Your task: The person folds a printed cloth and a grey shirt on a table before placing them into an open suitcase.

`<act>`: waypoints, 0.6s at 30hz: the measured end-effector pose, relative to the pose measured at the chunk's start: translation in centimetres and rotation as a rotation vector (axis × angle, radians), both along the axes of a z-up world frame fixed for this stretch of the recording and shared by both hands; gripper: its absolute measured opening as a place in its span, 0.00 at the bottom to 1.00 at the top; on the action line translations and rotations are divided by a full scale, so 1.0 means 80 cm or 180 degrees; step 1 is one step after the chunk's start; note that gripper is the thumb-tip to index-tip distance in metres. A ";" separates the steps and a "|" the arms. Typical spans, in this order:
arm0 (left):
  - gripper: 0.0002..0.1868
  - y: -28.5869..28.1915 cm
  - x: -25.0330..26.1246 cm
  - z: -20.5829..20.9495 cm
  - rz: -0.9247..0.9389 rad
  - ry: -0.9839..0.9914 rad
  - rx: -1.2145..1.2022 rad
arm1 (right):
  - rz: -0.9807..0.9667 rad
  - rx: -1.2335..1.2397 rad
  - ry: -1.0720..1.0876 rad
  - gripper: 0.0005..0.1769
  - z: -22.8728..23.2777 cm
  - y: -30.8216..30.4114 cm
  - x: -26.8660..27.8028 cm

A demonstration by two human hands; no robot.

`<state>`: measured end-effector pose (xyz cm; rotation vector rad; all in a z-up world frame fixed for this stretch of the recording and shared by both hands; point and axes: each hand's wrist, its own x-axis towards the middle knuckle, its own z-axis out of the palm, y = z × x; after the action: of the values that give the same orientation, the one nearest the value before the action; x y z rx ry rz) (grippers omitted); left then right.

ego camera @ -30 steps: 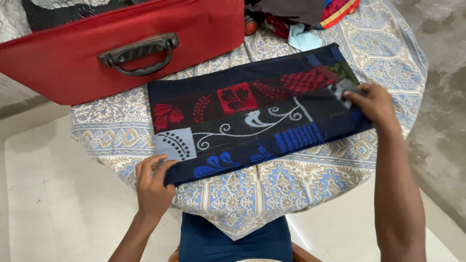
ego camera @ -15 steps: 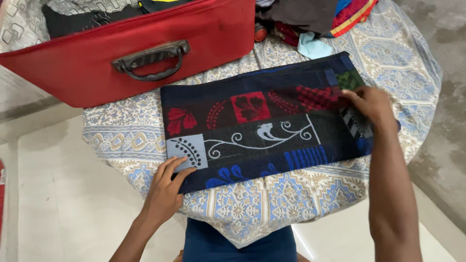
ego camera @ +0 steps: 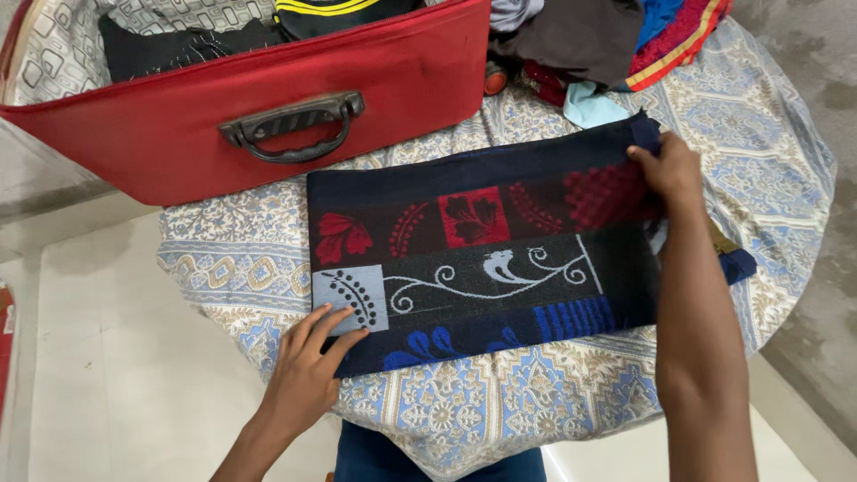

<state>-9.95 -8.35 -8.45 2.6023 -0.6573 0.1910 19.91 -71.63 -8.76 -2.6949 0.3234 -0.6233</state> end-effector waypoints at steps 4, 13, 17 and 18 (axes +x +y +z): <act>0.43 -0.005 0.004 -0.001 -0.0098 -0.0250 0.0584 | 0.0130 -0.0236 -0.0453 0.27 0.049 0.047 -0.020; 0.41 -0.009 0.009 0.025 -0.0597 0.0399 0.0514 | -0.0287 -0.1021 -0.0707 0.24 0.062 0.065 0.006; 0.32 -0.006 0.019 0.030 -0.0602 0.0500 0.0118 | -0.0336 -0.1417 -0.0810 0.23 0.050 0.035 0.013; 0.29 -0.009 0.024 0.028 -0.0494 0.0458 0.0025 | -0.0294 -0.1478 -0.0895 0.23 0.043 0.028 0.017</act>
<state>-8.05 -9.03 -6.25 2.5297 -0.8043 -0.0468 21.26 -69.35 -5.30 -2.9741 0.2527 -1.2214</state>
